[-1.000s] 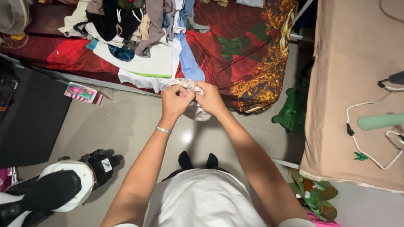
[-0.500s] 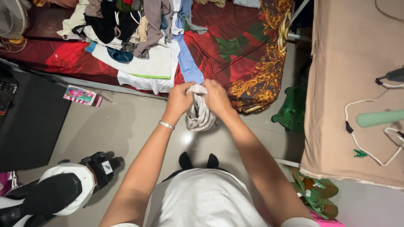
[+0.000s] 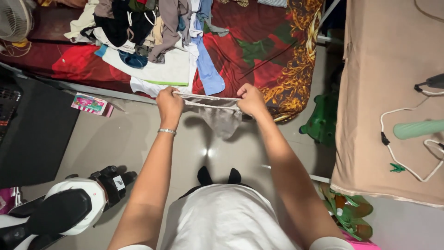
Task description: Folding various items of clothing like shorts and shirts on a bed.
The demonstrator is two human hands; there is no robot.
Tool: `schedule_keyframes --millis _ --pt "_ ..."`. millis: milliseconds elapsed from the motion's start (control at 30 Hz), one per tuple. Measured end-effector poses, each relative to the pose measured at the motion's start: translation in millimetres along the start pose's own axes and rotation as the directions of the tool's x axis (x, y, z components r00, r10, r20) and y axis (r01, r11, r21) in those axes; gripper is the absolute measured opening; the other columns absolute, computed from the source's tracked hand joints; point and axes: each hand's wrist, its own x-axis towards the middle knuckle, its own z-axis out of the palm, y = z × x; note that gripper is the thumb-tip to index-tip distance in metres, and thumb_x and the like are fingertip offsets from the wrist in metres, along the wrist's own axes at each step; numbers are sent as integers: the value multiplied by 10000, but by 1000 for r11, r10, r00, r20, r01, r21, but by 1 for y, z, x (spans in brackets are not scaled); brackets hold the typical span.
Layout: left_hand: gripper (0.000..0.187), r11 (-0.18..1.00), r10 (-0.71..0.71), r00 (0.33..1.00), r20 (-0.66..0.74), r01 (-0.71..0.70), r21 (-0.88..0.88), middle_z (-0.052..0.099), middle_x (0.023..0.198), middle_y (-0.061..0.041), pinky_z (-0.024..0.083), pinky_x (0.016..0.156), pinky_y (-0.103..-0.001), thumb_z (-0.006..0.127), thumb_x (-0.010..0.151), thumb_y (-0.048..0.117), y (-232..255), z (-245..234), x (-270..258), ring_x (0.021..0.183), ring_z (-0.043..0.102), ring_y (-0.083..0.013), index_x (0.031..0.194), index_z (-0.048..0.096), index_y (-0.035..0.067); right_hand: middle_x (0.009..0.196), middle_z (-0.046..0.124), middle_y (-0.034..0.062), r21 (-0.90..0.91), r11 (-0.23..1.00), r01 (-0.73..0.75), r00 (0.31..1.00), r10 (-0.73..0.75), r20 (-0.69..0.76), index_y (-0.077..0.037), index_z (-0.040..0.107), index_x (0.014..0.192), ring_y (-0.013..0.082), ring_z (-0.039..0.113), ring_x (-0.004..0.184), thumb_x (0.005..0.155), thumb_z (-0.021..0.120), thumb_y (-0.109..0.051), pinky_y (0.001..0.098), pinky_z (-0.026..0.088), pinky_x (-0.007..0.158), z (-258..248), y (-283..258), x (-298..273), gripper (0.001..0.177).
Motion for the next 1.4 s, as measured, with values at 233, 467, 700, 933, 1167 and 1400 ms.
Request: schedule_keyframes --millis 233,467,700,933,1167,1400 --pt "209 983 -69 984 163 39 182 721 764 -203 600 750 -520 746 788 253 9 0 -13 858 740 -440 874 783 66 840 753 91 17 999 -40 984 43 -175 -177 743 896 335 728 994 723 660 -67 442 562 886 -1 -3 3 221" --pt "366 972 -113 971 213 63 228 732 841 -281 593 772 -537 538 923 274 36 -18 -21 912 735 -469 929 782 0 905 692 42 -72 985 -156 974 142 -175 -198 706 860 314 719 1001 761 752 -122 443 596 846 18 26 8 133" --pt "409 976 -162 936 314 106 188 723 930 -333 567 792 -614 491 943 256 53 -22 -26 985 703 -526 1051 757 -35 914 541 33 819 501 -280 952 255 170 -66 532 1022 214 698 941 780 763 56 293 642 790 36 36 16 356" --pt "389 979 -176 936 306 134 153 743 960 -278 555 870 -594 466 868 216 52 -28 -26 1035 690 -515 1011 803 86 939 566 103 -211 975 71 957 -126 -260 -126 546 844 339 588 1014 792 625 36 449 556 848 6 30 -3 187" --pt "322 995 -97 966 239 102 -5 723 862 -260 545 843 -549 499 843 184 -7 10 -1 971 690 -491 888 793 61 1001 691 184 656 747 -108 991 28 131 -29 545 1066 280 700 841 740 546 175 370 636 630 7 43 17 385" --pt "204 984 59 937 343 3 -176 674 881 -230 484 873 -512 492 942 223 27 -23 -11 980 649 -430 917 649 95 815 695 162 670 736 -98 936 -160 313 -70 512 1152 177 680 602 815 593 53 266 621 492 -3 52 26 368"
